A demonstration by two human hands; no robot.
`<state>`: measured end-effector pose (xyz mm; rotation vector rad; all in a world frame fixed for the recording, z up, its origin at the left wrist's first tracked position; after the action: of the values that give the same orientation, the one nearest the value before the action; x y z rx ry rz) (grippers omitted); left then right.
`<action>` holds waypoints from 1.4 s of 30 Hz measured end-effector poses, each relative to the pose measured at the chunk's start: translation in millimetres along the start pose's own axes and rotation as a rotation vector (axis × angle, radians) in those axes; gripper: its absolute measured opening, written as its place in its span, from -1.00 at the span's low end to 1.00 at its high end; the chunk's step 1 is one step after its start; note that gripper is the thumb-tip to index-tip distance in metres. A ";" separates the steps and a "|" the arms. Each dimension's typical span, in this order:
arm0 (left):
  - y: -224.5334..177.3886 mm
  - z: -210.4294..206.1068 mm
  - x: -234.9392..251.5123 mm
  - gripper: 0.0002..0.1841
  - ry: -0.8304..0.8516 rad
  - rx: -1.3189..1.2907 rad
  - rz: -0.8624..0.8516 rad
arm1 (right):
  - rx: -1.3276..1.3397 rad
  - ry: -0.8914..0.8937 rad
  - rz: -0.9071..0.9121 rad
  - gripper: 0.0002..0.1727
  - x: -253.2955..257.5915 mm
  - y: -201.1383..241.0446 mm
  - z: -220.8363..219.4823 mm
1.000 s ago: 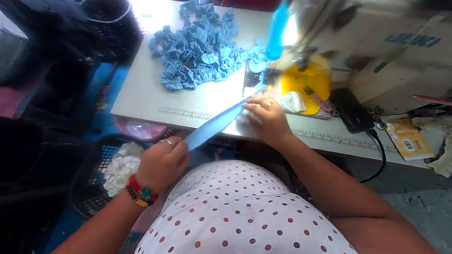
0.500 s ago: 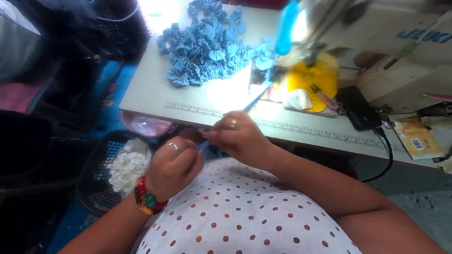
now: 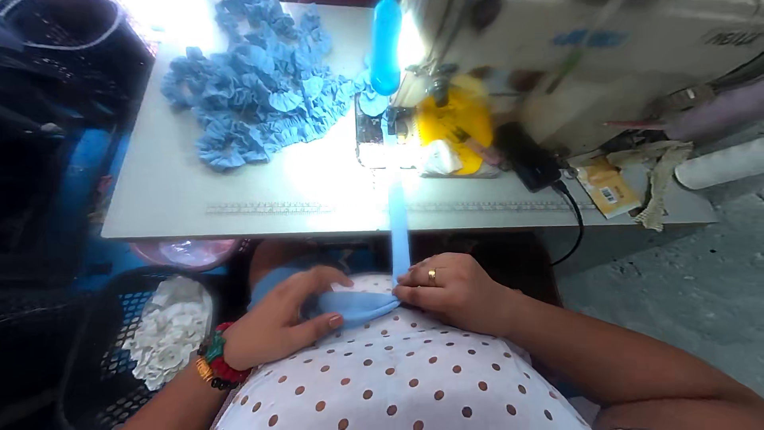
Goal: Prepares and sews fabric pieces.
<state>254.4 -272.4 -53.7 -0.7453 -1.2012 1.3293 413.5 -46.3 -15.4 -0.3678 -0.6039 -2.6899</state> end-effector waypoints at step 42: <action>-39.4 24.1 -43.4 -0.71 -0.541 0.930 -0.033 | 0.075 -0.181 -0.084 -0.70 111.4 -48.4 -22.6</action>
<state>251.2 -325.8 -19.7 0.3176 -0.8183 1.8941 290.0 -47.4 -16.5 -0.5821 -0.7865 -2.7226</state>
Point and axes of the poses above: each hand's wrist, its own x-axis towards the middle knuckle, its own z-axis out of the back of the hand, y = z × x, the point moved 3 cm from there along x, towards the middle knuckle, and after that the axes turned 5 degrees about -z, right-handed, at the moved point
